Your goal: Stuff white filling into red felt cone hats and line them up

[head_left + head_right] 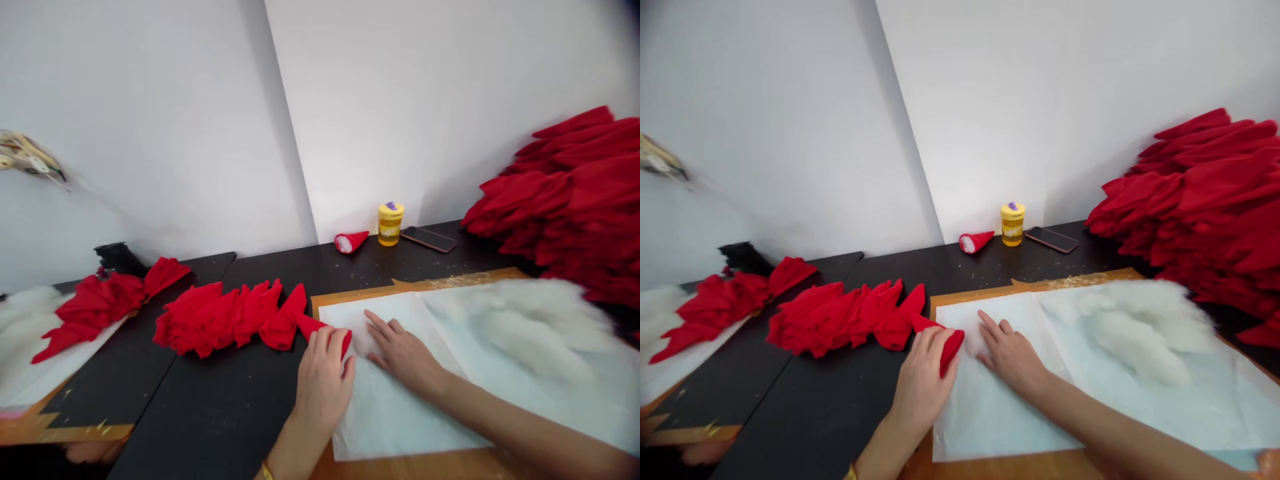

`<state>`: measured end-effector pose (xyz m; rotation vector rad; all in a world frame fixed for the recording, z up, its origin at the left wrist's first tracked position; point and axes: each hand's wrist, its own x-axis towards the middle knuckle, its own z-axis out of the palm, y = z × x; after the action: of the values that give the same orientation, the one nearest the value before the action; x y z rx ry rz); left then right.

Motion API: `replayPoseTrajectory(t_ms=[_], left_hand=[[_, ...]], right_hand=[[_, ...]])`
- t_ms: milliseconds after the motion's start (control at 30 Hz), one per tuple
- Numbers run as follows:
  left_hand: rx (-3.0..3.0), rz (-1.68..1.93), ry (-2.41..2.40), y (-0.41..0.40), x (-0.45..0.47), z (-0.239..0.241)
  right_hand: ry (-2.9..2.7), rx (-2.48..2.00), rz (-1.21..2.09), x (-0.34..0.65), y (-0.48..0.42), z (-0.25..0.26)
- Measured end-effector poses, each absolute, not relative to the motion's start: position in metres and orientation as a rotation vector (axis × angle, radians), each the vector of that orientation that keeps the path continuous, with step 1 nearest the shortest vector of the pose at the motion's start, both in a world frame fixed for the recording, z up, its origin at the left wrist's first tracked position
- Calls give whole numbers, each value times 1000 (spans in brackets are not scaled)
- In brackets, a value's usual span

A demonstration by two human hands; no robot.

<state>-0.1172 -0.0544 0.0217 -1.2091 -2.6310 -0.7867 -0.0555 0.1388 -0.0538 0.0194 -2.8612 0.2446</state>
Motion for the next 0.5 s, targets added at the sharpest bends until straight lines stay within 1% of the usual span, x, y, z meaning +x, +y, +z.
replayPoseTrajectory(t_ms=[67,167,333,500], left_hand=[[-1180,-574,-2646,-50,-123,18],[-1143,-473,-2659,-45,-130,7],[-1091,-542,-2642,-49,-141,2],[-1091,-633,-2605,-52,-141,5]], right_hand=[[-2864,75,269,-60,145,-50],[-2845,116,321,-59,160,-44],[-2764,-22,377,-45,174,-44],[-2829,137,368,-13,163,-41]])
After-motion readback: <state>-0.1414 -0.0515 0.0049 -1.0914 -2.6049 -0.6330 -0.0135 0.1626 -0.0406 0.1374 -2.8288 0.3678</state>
